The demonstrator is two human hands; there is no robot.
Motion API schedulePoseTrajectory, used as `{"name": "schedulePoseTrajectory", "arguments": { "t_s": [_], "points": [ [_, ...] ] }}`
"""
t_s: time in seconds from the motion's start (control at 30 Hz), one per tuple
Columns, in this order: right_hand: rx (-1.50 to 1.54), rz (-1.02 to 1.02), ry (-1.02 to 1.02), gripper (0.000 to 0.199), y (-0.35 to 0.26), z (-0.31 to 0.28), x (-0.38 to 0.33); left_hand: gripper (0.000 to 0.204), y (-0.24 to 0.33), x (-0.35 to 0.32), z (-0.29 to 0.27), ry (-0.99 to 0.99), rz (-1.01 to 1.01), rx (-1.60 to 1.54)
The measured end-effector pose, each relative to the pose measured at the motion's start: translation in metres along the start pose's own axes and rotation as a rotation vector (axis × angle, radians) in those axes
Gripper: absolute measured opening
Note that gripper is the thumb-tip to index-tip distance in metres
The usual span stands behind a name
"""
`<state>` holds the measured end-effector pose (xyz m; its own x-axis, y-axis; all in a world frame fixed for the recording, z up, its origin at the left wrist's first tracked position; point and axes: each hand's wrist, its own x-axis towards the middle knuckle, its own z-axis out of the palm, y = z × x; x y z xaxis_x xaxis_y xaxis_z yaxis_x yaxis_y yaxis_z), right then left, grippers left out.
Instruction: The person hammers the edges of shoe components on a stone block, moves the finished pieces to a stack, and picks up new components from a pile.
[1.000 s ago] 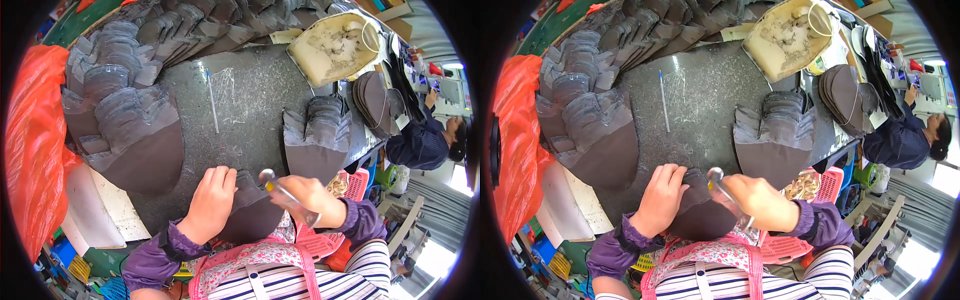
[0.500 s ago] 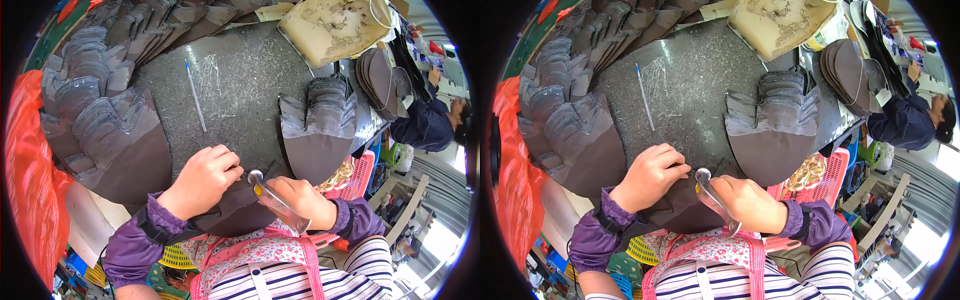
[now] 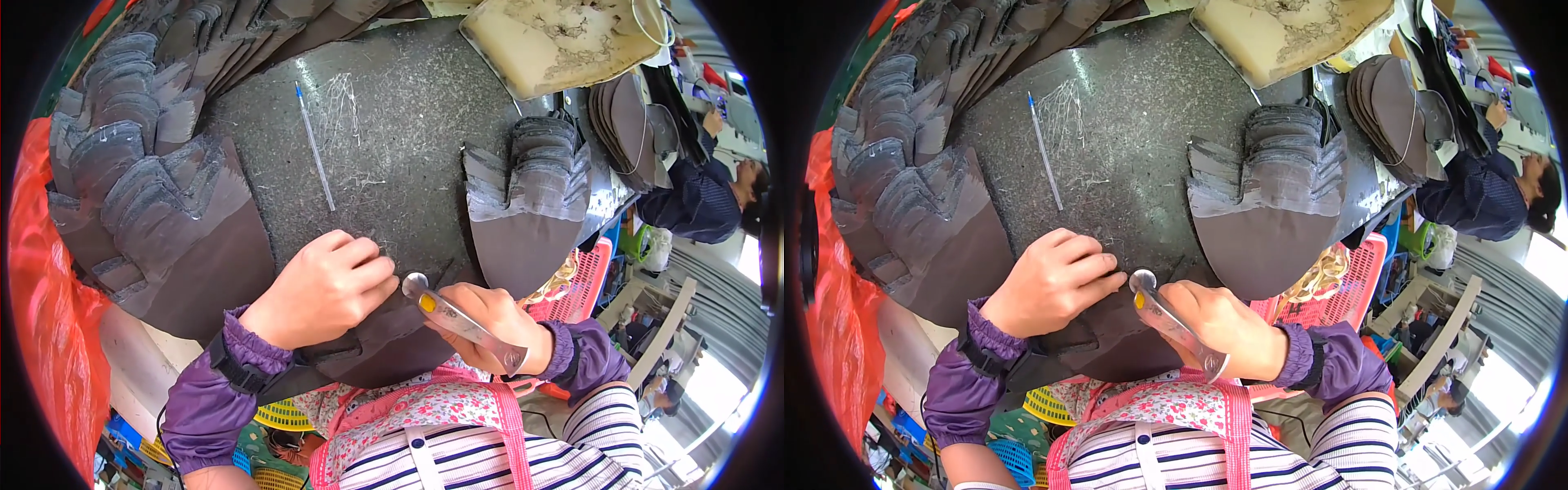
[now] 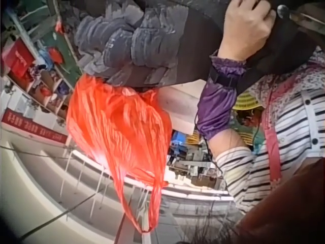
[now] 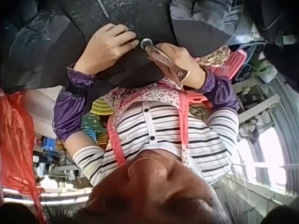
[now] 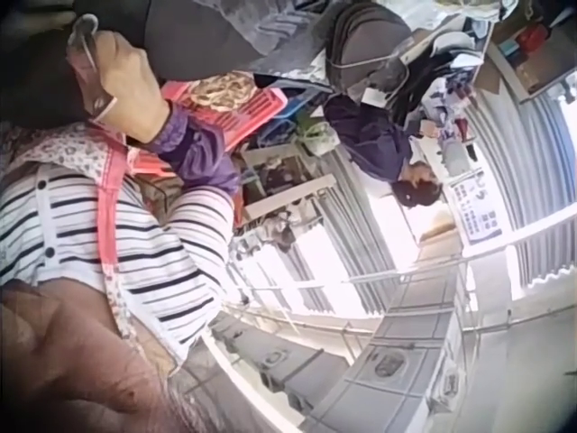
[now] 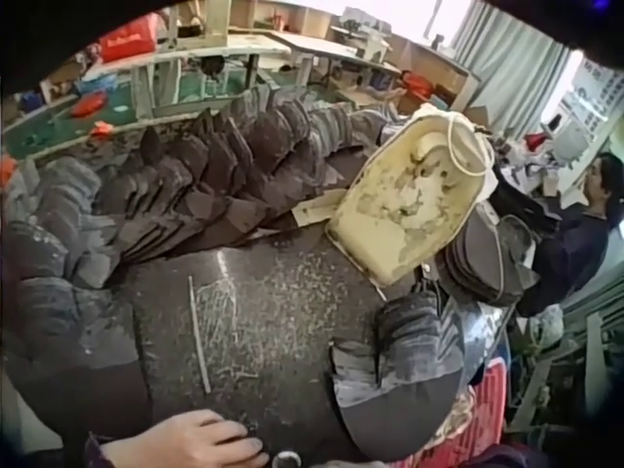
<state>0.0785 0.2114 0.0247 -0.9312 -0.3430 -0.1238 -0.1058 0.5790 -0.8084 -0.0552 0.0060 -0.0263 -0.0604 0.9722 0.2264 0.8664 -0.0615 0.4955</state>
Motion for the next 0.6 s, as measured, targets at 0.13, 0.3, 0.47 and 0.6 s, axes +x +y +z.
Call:
{"name": "schedulePoseTrajectory", "arguments": {
  "t_s": [0.13,0.3,0.47,0.6],
  "points": [
    [-0.006,0.033,-0.019,0.032,-0.001,0.001,-0.002,0.024,0.012,-0.004,0.003,0.113,-0.265,-0.123],
    [-0.034,0.047,-0.024,0.034,-0.001,0.001,-0.001,0.023,0.023,-0.009,0.014,0.216,-0.226,-0.078],
    [-0.099,-0.025,0.028,0.037,0.001,0.002,0.001,0.023,0.035,-0.006,0.018,0.178,-0.154,0.101],
    [-0.145,-0.069,-0.054,0.027,0.002,-0.001,0.008,0.023,0.038,-0.011,0.019,0.242,-0.289,-0.002]
  ]
}}
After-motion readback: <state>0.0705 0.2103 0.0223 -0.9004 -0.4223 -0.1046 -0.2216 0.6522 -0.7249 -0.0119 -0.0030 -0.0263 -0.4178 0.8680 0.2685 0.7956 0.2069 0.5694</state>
